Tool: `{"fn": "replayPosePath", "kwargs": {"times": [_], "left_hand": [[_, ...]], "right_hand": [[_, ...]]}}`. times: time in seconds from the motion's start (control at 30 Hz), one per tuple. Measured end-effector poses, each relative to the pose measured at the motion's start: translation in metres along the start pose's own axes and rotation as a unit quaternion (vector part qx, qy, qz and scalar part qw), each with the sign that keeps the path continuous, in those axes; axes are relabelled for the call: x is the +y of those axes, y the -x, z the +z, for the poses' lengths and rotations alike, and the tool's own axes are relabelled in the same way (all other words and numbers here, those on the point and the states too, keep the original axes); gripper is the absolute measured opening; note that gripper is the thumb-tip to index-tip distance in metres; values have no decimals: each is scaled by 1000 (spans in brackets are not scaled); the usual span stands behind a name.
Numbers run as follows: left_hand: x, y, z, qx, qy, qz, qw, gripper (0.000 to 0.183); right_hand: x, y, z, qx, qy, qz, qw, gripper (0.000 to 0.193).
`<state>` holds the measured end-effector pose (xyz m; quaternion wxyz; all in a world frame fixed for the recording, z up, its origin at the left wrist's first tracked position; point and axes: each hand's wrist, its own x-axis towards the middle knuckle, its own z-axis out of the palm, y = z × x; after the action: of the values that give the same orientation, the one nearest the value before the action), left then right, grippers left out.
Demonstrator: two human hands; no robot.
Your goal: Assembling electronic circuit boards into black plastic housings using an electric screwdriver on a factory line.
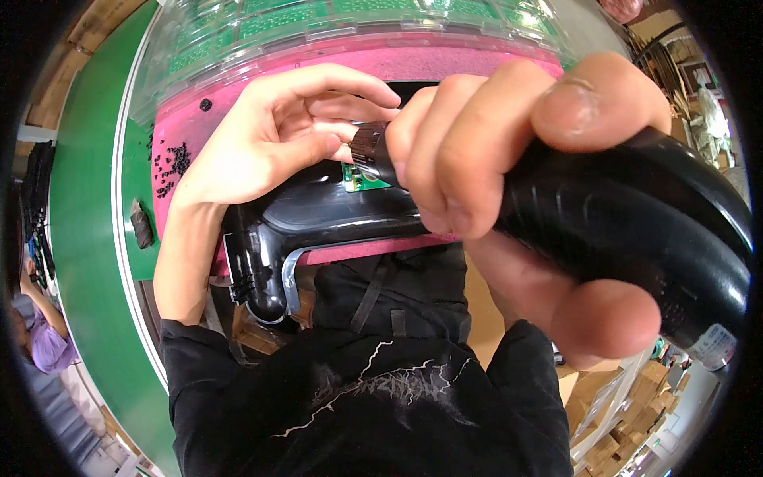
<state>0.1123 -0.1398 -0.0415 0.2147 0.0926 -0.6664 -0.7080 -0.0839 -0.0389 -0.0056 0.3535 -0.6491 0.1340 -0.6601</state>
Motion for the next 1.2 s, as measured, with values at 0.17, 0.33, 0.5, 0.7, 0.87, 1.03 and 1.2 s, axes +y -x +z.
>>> {"fn": "replayPosePath", "kwargs": {"times": [0.17,0.33,0.5,0.7,0.87,1.03,1.2], "left_hand": [[0,-4,4,-18,26,-14,999,43],[-11,-11,2,49,-42,117,991,62],[-15,-9,-20,121,-143,172,967,69],[-42,-14,-43,293,-117,198,928,55],[-46,6,-85,316,-237,113,912,51],[-32,-21,-62,193,-355,211,890,31],[-8,-17,-10,205,-375,117,896,15]], "right_hand": [[-10,1,-9,-12,19,-1,1000,65],[-14,10,-21,47,33,17,998,59],[-14,21,-31,166,54,104,979,48],[-15,36,-36,220,195,146,945,31],[14,28,-31,264,145,90,949,34],[9,20,-22,214,117,94,965,28],[17,14,-24,223,72,97,967,25]]}}
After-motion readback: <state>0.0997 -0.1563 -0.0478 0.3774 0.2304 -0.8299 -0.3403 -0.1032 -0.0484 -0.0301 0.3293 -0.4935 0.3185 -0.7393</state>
